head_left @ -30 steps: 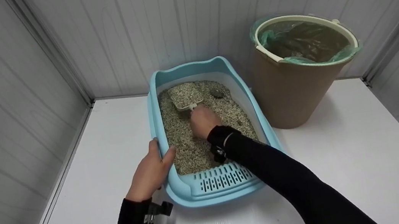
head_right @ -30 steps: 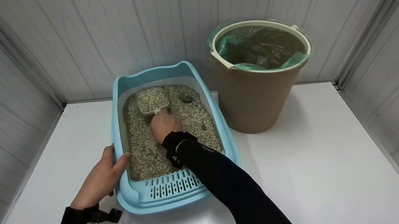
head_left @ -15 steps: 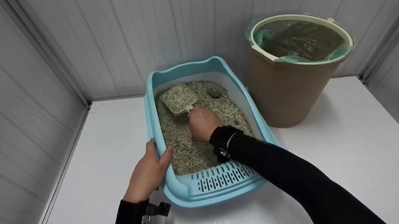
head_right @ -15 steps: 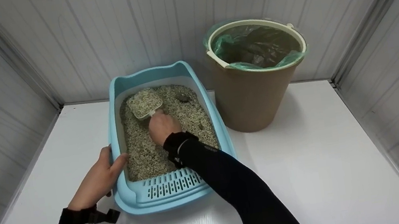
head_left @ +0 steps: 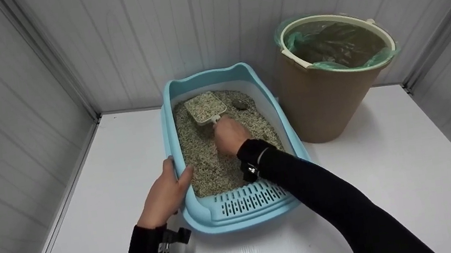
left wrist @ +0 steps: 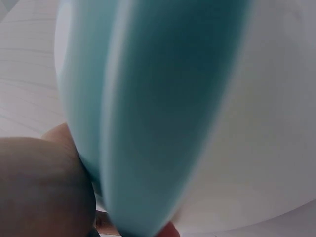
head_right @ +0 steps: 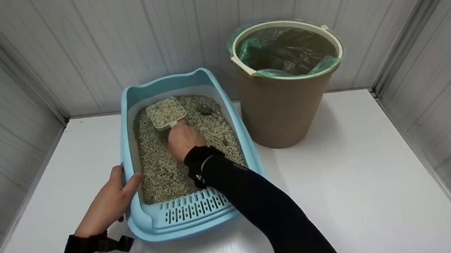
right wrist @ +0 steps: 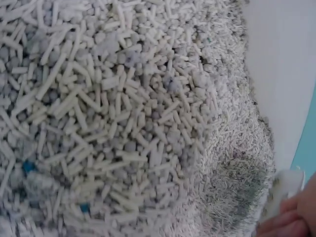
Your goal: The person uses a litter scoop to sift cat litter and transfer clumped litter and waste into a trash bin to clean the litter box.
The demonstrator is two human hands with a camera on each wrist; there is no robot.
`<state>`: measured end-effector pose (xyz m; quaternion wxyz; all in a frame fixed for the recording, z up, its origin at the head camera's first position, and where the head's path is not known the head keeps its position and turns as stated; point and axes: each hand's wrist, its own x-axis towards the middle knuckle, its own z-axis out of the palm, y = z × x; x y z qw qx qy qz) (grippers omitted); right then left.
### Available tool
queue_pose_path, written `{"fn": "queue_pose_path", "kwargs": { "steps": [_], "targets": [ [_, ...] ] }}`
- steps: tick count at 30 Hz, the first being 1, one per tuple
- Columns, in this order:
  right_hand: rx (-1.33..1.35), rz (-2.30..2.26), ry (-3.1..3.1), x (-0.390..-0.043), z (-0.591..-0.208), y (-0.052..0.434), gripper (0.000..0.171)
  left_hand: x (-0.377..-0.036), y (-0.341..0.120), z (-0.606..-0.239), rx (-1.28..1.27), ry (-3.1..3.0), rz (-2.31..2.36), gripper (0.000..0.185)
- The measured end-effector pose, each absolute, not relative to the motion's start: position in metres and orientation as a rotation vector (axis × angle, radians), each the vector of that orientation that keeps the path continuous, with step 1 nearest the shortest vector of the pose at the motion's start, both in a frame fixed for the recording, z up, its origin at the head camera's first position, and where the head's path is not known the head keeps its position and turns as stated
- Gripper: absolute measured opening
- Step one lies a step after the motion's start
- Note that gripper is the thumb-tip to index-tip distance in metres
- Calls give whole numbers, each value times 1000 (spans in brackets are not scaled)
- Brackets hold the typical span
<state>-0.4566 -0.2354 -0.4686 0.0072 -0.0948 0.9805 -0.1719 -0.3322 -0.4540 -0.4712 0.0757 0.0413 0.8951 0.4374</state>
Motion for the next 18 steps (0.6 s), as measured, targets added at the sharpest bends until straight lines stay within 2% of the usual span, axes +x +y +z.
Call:
{"fn": "queue_pose_path", "kwargs": {
  "steps": [18],
  "targets": [
    [-241,-594,3046,-465,-459,-223,38,-335,-454,-473,96,2667,1315,93]
  ]
}}
